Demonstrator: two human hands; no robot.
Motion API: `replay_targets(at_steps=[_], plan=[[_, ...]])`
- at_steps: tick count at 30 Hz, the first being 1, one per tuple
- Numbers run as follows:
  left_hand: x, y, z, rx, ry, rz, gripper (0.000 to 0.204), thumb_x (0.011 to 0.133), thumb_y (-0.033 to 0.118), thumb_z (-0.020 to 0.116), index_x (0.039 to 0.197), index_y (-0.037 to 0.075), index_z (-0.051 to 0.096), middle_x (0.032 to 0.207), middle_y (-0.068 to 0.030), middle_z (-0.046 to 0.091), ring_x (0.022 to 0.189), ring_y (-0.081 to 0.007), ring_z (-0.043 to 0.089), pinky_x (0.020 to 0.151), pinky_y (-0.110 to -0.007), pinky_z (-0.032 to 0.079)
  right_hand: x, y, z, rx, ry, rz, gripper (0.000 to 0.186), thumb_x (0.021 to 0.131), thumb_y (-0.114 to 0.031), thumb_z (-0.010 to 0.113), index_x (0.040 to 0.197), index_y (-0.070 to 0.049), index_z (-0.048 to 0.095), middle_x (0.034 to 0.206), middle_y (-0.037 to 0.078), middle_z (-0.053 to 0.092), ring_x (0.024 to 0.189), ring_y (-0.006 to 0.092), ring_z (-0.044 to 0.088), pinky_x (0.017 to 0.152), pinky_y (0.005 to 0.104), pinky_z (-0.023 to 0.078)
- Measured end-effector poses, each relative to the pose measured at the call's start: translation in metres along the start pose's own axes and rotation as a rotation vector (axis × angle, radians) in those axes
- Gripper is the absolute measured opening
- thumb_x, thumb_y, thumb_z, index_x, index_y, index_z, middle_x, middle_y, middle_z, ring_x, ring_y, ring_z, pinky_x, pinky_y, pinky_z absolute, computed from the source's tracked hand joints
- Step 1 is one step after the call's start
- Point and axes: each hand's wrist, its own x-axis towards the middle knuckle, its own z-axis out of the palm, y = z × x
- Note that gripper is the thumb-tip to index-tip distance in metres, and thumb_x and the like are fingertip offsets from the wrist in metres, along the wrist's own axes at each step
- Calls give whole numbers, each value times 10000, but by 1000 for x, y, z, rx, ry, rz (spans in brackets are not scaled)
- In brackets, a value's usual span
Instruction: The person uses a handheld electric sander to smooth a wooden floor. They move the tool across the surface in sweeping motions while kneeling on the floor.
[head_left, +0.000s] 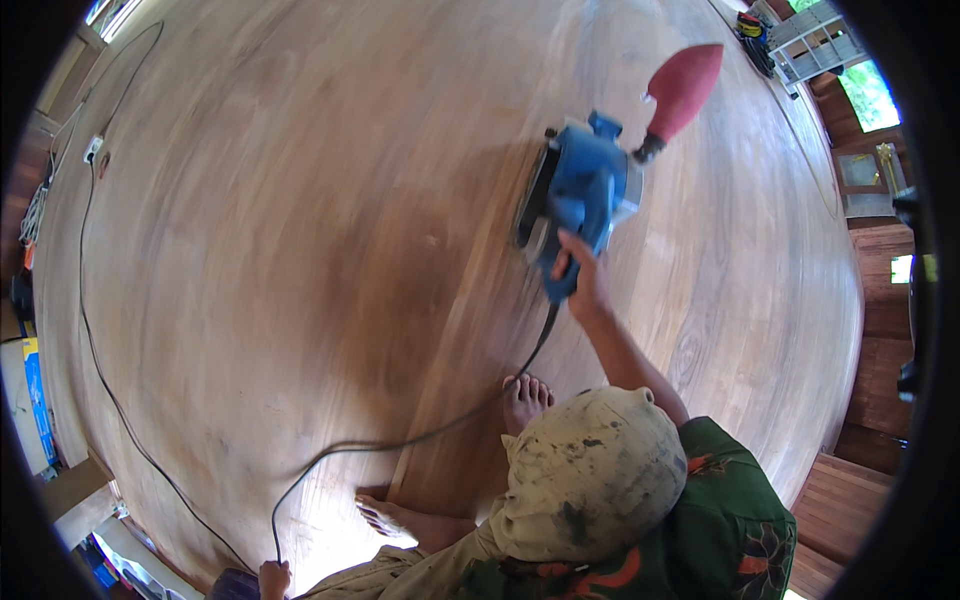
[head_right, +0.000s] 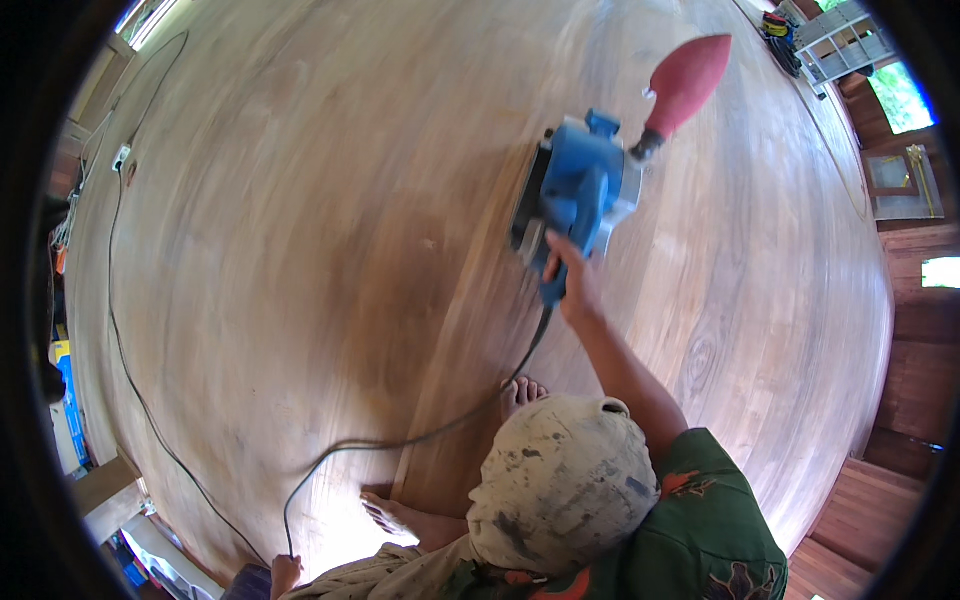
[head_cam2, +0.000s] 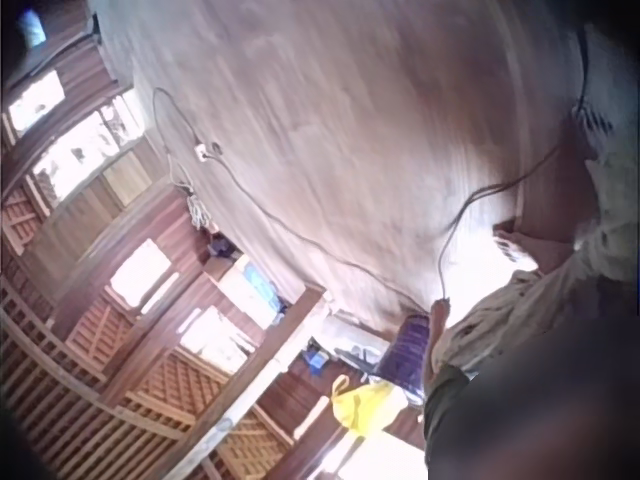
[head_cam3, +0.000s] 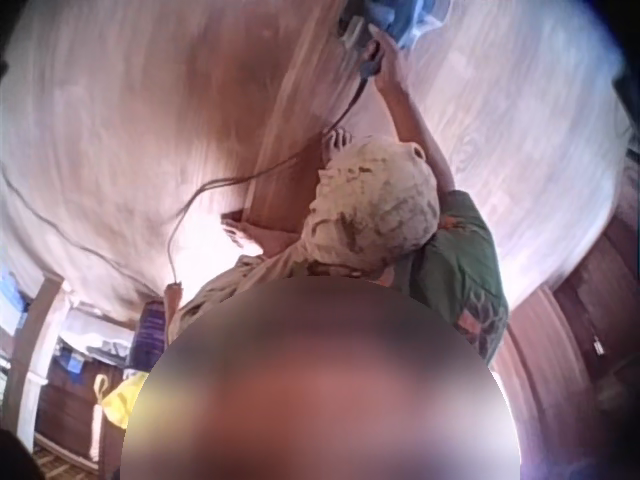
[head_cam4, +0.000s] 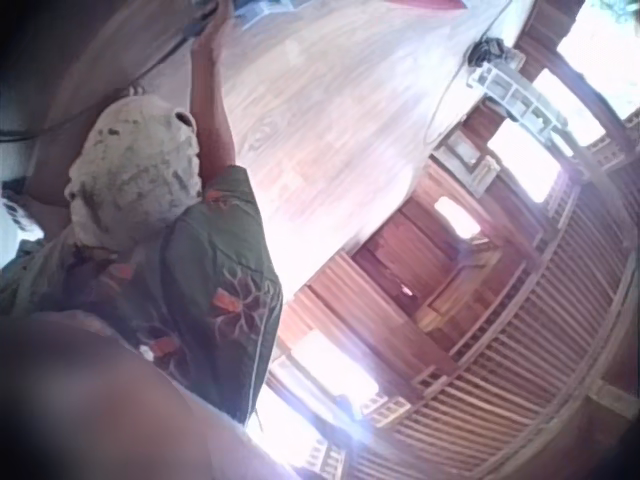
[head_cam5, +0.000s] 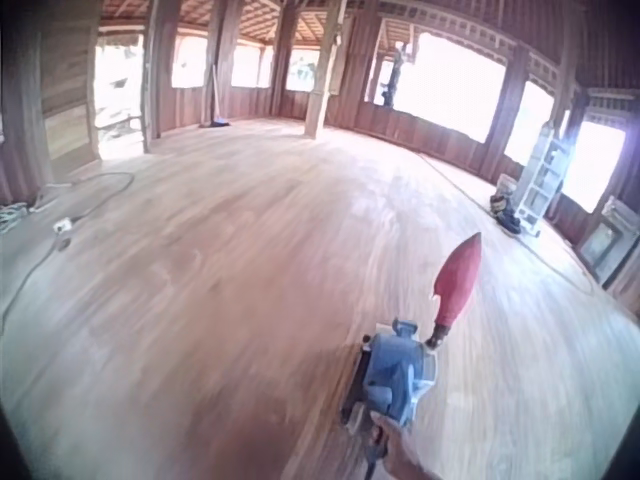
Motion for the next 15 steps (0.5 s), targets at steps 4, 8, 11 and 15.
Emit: replay_targets(at_steps=[4, 8, 11, 15], plan=[[-20, 55, -17, -257, 235, 178, 327, 981, 305, 669, 791, 55, 764, 828, -181, 739, 851, -408, 694, 815, -523, 512, 101, -39, 3, -56, 14, -159, 245, 864, -215, 810, 788, -88, 615, 601, 48, 579, 467, 163, 537, 459, 319, 423], [-39, 103, -26, -340, 348, 319, 296, 971, 277, 674, 789, 58, 756, 856, -164, 733, 874, -383, 693, 803, -493, 511, 184, -84, 4, -88, -65, -131, 249, 887, -229, 785, 841, -87, 587, 647, 29, 540, 512, 149, 521, 496, 327, 442], [-48, 114, -17, -406, 344, 352, 293, 970, 273, 680, 800, 48, 758, 826, -171, 731, 818, -373, 697, 769, -481, 514, 201, -90, 7, -76, -40, -138, 236, 891, -222, 772, 834, -85, 588, 655, 33, 535, 531, 153, 522, 512, 329, 449], [-49, 103, -1, -489, 202, 175, 309, 974, 290, 684, 772, 75, 775, 801, -153, 736, 826, -369, 688, 801, -486, 506, 170, -72, 1, -55, 13, -166, 248, 871, -226, 782, 801, -65, 606, 626, 54, 564, 495, 171, 537, 492, 338, 452]])
